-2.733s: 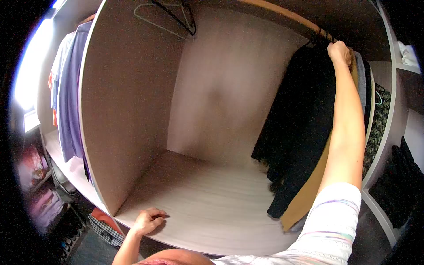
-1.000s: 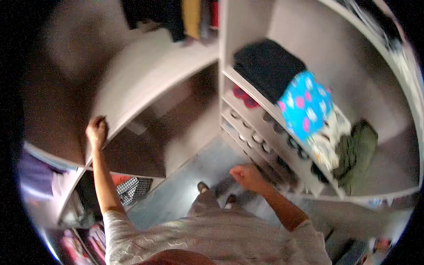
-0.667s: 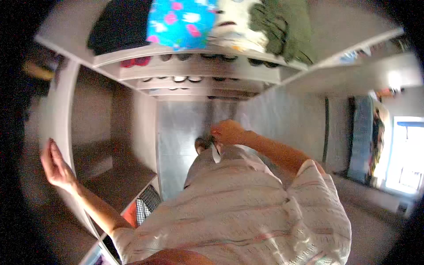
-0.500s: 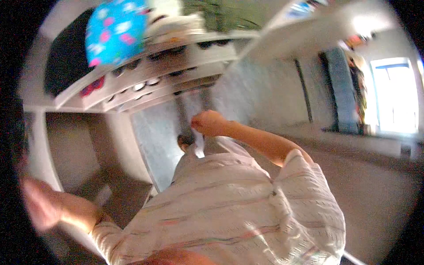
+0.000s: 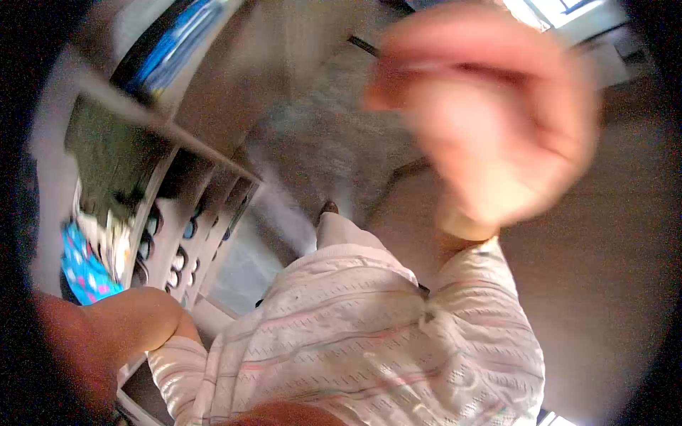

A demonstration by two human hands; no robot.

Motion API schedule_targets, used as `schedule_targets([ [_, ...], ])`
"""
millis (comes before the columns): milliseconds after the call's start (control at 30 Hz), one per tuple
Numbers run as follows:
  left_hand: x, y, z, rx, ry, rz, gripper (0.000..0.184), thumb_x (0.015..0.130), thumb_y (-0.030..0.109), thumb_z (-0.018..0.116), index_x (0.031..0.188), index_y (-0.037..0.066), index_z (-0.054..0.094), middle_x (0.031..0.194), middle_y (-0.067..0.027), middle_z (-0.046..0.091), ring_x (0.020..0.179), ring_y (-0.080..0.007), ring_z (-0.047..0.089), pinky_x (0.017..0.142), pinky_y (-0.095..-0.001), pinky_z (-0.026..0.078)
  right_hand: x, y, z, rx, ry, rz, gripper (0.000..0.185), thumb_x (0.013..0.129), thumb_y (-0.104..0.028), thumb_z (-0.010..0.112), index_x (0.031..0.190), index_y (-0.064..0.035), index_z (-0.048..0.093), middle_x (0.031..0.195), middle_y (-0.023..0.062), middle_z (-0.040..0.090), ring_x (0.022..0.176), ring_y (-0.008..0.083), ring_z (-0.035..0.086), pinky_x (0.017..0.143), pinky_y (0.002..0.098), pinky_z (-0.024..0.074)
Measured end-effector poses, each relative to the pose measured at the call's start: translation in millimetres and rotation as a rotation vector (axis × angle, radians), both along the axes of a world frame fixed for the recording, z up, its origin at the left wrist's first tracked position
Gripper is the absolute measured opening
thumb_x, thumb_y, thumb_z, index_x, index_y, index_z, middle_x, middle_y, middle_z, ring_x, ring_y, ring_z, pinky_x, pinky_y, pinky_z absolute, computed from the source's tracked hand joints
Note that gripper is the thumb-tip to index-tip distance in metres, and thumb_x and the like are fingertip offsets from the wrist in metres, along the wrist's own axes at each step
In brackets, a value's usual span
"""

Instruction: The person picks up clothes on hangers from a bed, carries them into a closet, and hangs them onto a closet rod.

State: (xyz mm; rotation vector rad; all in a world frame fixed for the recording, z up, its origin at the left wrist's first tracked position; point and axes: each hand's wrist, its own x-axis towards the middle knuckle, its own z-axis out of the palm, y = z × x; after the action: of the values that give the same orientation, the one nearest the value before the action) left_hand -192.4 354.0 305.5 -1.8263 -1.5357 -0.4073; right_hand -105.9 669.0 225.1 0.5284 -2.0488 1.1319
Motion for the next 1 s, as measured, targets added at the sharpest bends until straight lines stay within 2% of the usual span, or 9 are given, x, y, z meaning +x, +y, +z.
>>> schedule_targets([
  [100,-35,74,2,0.016,-0.057,-0.144,0.020,0.086,0.014,0.049,0.092,-0.004,0.056,0.079,-0.0139,0.059,0.063,-0.0189,0.056,0.056,-0.0257,0.047,26,67,49,0.176,0.095,0.007,0.018,0.082,-0.014,0.053,0.094,-0.0009,0.058,0.083,0.0125,0.060,0.072,0.0210,0.058,0.063,0.0327,0.0475],
  [200,-65,133,2,0.041,-0.105,-0.231,0.019,0.085,0.013,0.050,0.092,-0.004,0.056,0.079,-0.0143,0.059,0.063,-0.0188,0.056,0.057,-0.0258,0.047,33,112,72,0.319,0.103,-0.013,0.021,0.082,-0.016,0.052,0.095,-0.0009,0.057,0.085,0.0127,0.059,0.074,0.0215,0.057,0.065,0.0334,0.0460],
  [367,-116,224,-15,0.117,-0.167,-0.291,0.019,0.084,0.011,0.051,0.092,-0.005,0.057,0.080,-0.0149,0.059,0.065,-0.0188,0.057,0.057,-0.0260,0.047,20,182,68,0.417,0.080,-0.145,0.025,0.082,-0.020,0.051,0.098,-0.0009,0.056,0.088,0.0130,0.058,0.078,0.0224,0.055,0.068,0.0346,0.0434],
  [567,-207,352,-24,0.201,-0.159,-0.302,0.018,0.083,0.009,0.052,0.092,-0.006,0.057,0.081,-0.0156,0.060,0.066,-0.0187,0.057,0.058,-0.0261,0.047,-39,289,63,0.451,0.044,-0.284,0.030,0.082,-0.024,0.050,0.100,-0.0009,0.055,0.092,0.0133,0.056,0.083,0.0234,0.053,0.073,0.0360,0.0404],
  [700,-258,416,-21,0.176,-0.132,-0.361,0.018,0.082,0.008,0.053,0.091,-0.006,0.057,0.081,-0.0161,0.060,0.067,-0.0186,0.057,0.059,-0.0262,0.047,-72,342,56,0.462,0.046,-0.305,0.033,0.082,-0.027,0.050,0.102,-0.0009,0.054,0.095,0.0135,0.055,0.086,0.0241,0.051,0.075,0.0370,0.0383],
  [833,-329,518,-5,0.079,-0.183,-0.465,0.018,0.081,0.007,0.054,0.091,-0.007,0.058,0.082,-0.0166,0.060,0.068,-0.0185,0.058,0.059,-0.0263,0.047,-143,428,62,0.416,-0.014,-0.290,0.036,0.083,-0.030,0.049,0.104,-0.0009,0.053,0.097,0.0138,0.055,0.089,0.0248,0.049,0.078,0.0379,0.0363],
  [1000,-392,622,11,0.019,-0.186,-0.663,0.017,0.080,0.006,0.055,0.091,-0.007,0.058,0.082,-0.0173,0.060,0.069,-0.0184,0.058,0.060,-0.0265,0.047,-185,491,77,0.407,-0.041,-0.325,0.041,0.083,-0.033,0.048,0.107,-0.0008,0.052,0.101,0.0141,0.053,0.093,0.0257,0.047,0.081,0.0391,0.0338],
])
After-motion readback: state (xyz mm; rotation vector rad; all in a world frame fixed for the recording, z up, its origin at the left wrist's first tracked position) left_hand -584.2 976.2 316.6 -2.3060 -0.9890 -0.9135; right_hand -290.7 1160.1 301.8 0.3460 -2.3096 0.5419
